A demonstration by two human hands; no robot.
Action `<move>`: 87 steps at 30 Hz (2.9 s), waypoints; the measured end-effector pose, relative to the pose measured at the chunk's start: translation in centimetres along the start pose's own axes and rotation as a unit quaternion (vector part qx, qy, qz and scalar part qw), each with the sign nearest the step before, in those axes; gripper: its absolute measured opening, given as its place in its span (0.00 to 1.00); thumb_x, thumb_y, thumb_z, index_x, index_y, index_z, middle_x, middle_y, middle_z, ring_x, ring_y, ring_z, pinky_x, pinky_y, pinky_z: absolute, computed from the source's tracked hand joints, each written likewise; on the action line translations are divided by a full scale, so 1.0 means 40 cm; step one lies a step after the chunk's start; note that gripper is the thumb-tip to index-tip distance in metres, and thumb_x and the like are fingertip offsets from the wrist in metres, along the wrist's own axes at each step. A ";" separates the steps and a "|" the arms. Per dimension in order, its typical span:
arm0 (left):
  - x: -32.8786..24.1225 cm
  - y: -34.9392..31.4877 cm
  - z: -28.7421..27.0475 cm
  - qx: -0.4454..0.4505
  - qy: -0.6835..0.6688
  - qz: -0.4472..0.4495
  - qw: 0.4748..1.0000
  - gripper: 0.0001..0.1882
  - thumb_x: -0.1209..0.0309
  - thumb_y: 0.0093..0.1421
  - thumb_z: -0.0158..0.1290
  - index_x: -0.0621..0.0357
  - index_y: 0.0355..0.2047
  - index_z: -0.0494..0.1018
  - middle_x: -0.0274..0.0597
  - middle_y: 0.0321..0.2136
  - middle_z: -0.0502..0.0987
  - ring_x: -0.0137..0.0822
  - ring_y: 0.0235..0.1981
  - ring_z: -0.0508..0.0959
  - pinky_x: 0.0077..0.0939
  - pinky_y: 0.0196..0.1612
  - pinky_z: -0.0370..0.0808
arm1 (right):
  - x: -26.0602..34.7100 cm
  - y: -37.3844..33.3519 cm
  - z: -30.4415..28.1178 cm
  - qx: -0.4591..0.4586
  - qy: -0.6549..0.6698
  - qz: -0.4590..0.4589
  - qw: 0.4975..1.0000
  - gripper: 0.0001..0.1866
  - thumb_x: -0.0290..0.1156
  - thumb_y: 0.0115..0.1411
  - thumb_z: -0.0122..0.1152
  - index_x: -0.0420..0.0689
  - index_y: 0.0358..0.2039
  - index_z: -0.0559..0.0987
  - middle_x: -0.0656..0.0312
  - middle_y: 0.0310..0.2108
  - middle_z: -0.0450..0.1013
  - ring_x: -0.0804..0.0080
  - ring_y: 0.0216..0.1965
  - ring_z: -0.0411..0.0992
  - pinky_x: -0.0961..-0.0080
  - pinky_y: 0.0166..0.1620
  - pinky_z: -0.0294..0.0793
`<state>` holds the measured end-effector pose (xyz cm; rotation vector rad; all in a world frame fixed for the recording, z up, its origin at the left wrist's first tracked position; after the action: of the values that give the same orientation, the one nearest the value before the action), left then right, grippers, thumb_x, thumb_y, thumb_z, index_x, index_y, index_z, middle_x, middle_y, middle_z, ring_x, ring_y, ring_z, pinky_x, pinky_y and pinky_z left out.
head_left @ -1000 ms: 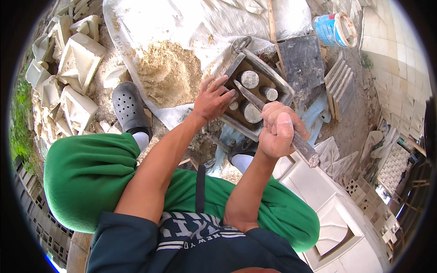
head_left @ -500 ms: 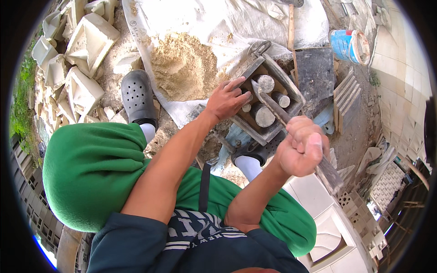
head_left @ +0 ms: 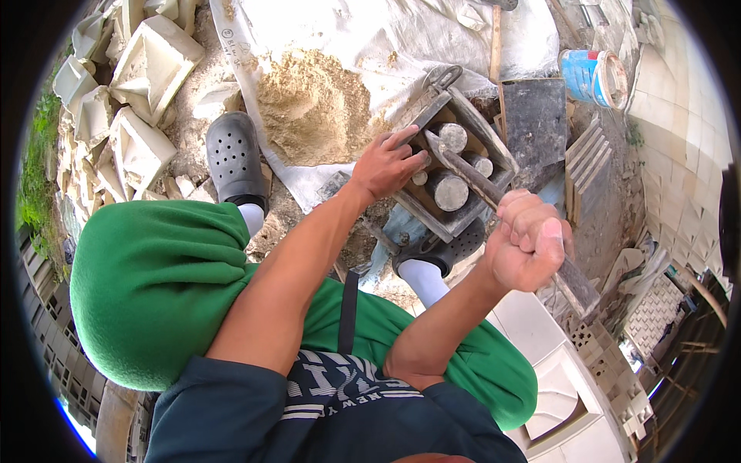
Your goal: The person uses a wooden handle to pack or level sand into a square mold containing four circular stone blocks while sitting on the ground.
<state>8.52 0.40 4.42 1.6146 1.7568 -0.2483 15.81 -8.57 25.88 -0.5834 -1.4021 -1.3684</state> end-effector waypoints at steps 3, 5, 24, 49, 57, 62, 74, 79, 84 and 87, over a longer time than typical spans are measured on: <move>0.000 0.003 -0.001 0.003 -0.004 -0.003 1.000 0.10 0.64 0.54 0.58 0.48 0.37 0.78 0.32 0.26 0.75 0.37 0.57 0.67 0.35 0.47 0.68 | -0.062 0.002 -0.002 -0.022 0.000 0.039 0.999 0.14 0.24 0.51 0.47 0.40 0.11 0.61 0.61 0.10 0.58 0.75 0.12 0.55 0.76 0.16 0.55; 0.001 0.007 -0.002 -0.007 -0.006 0.001 1.000 0.10 0.65 0.54 0.58 0.48 0.37 0.78 0.32 0.25 0.74 0.37 0.57 0.67 0.35 0.47 0.68 | -0.089 0.009 0.007 0.009 0.000 0.089 0.996 0.15 0.23 0.51 0.47 0.40 0.10 0.60 0.61 0.10 0.58 0.75 0.12 0.54 0.76 0.17 0.55; 0.000 -0.003 -0.002 0.001 0.000 -0.001 1.000 0.11 0.65 0.54 0.58 0.46 0.39 0.78 0.32 0.27 0.75 0.37 0.57 0.67 0.35 0.48 0.68 | -0.010 -0.057 -0.007 -0.077 -0.070 -0.076 0.992 0.12 0.26 0.52 0.42 0.40 0.13 0.61 0.61 0.09 0.57 0.75 0.11 0.54 0.75 0.18 0.60; -0.009 0.003 0.010 0.013 0.001 0.011 1.000 0.12 0.64 0.55 0.58 0.44 0.41 0.78 0.32 0.27 0.76 0.39 0.57 0.68 0.37 0.49 0.68 | -0.103 0.045 0.010 -0.228 -0.097 0.006 0.969 0.13 0.27 0.60 0.53 0.43 0.19 0.64 0.66 0.13 0.60 0.83 0.15 0.55 0.82 0.20 0.54; -0.017 0.009 -0.003 -0.005 -0.002 0.020 1.000 0.11 0.64 0.56 0.57 0.43 0.40 0.77 0.32 0.26 0.76 0.38 0.56 0.69 0.35 0.46 0.68 | 0.000 0.072 0.013 -0.219 0.007 0.009 0.976 0.14 0.27 0.58 0.52 0.46 0.17 0.63 0.70 0.11 0.56 0.82 0.13 0.53 0.82 0.18 0.55; -0.022 0.015 -0.004 -0.002 0.011 0.023 1.000 0.10 0.64 0.56 0.56 0.44 0.40 0.77 0.33 0.26 0.75 0.39 0.55 0.69 0.36 0.46 0.68 | -0.107 0.058 0.002 -0.189 -0.062 0.067 0.978 0.15 0.25 0.59 0.51 0.47 0.18 0.60 0.70 0.12 0.58 0.83 0.14 0.53 0.81 0.20 0.56; -0.009 0.012 -0.006 -0.006 0.018 0.016 1.000 0.11 0.63 0.56 0.57 0.42 0.40 0.77 0.32 0.26 0.75 0.39 0.56 0.68 0.37 0.46 0.69 | -0.106 0.038 0.014 -0.116 -0.032 0.070 0.990 0.15 0.28 0.60 0.57 0.42 0.18 0.68 0.69 0.14 0.64 0.84 0.18 0.61 0.82 0.22 0.58; -0.014 0.006 -0.002 -0.018 -0.001 0.022 1.000 0.11 0.64 0.55 0.58 0.44 0.39 0.78 0.31 0.23 0.74 0.39 0.55 0.69 0.39 0.47 0.70 | 0.000 0.062 0.031 -0.116 0.026 -0.021 0.993 0.14 0.28 0.60 0.56 0.44 0.20 0.63 0.69 0.14 0.62 0.85 0.16 0.57 0.84 0.20 0.54; -0.014 0.003 -0.005 -0.023 0.002 0.019 1.000 0.11 0.65 0.54 0.58 0.45 0.39 0.78 0.31 0.23 0.74 0.40 0.55 0.70 0.38 0.47 0.70 | -0.133 0.077 0.006 -0.150 -0.054 -0.016 0.987 0.12 0.26 0.60 0.55 0.43 0.21 0.65 0.70 0.14 0.62 0.84 0.15 0.57 0.81 0.19 0.56; -0.014 0.003 -0.007 -0.021 -0.002 0.014 1.000 0.11 0.65 0.54 0.59 0.45 0.39 0.78 0.31 0.22 0.74 0.40 0.55 0.70 0.38 0.46 0.70 | -0.075 0.115 0.002 -0.145 0.013 -0.002 0.989 0.11 0.25 0.59 0.55 0.43 0.22 0.65 0.69 0.14 0.63 0.83 0.15 0.58 0.82 0.19 0.56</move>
<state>8.52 0.15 4.98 1.6071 1.7251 -0.2005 20.83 -6.50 25.14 -0.7489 -1.1912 -1.5913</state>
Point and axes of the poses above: each hand's wrist, its own y-axis towards the middle knuckle, its own z-axis out of the palm, x = y × z, the point moved 7 cm from there along y, towards the middle knuckle
